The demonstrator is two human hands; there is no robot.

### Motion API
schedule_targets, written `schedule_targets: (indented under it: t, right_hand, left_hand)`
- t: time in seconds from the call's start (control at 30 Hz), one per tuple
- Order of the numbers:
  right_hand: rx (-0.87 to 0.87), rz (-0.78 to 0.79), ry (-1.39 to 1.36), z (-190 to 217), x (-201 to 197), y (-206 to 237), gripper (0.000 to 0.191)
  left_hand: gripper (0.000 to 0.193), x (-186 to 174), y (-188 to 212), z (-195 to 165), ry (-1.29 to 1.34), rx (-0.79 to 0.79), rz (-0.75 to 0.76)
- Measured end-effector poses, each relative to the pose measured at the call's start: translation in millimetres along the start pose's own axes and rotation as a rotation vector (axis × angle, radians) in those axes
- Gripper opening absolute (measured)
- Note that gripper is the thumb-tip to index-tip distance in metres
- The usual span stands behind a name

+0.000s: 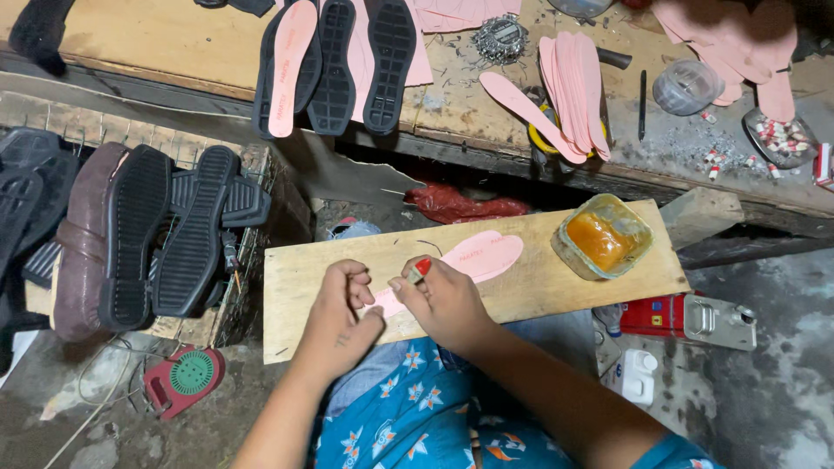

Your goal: The person pours a liquid from a metal tin into a small container, then uses a brush to apply the liquid onto pink shoe insoles placed on a wooden board. They handle several insoles one at a time, applying the liquid to each and placing them on a nearby table.

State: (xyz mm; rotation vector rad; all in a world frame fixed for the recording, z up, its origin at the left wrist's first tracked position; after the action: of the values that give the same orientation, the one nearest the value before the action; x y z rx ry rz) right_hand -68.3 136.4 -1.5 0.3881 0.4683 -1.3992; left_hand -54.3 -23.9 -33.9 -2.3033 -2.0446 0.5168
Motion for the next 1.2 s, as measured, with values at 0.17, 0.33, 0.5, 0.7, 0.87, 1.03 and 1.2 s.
schedule_targets:
  t: [0.17,0.33,0.5,0.7,0.87,1.03,1.2]
  right_hand:
    - [0.106,0.098,-0.089,-9,8,-1,0.021]
    - [0.153,0.073,-0.23,-14,-4,-1,0.021]
    - [0.136,0.022,-0.027,-10,-11,0,0.019]
    - [0.147,-0.009,-0.126,-12,-11,-6,0.019]
    - [0.22,0.038,-0.177,-25,-5,-8,0.021]
    - [0.065,0.007,-0.018,-17,-11,-5,0.019]
    - [0.122,-0.199,-0.079,-42,-46,-7,0.014]
  left_hand:
    - [0.041,-6,-1,22,0.22,-0.129,-0.038]
    - [0.044,5,-4,-28,-0.329,0.164,0.112]
    - [0.058,16,-9,-37,-0.442,0.08,0.134]
    - [0.059,15,-9,-24,-0.379,-0.012,0.131]
    - [0.057,18,-8,-26,-0.403,0.036,0.111]
    - [0.049,22,-9,-28,-0.435,0.007,0.114]
    - [0.045,20,-15,-32,-0.447,-0.032,0.12]
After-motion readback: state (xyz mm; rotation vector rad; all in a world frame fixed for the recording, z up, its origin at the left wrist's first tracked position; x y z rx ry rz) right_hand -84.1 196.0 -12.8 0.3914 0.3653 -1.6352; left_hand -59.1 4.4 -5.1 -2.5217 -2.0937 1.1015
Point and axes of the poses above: each hand's wrist, its own y-axis away from the middle knuckle, its own x-axis out of the palm, z = x × y, the point moved 9 cm from there along -y, towards the middle knuckle, and after that the axes turned 12 degrees about x, right-handed, at the moved point
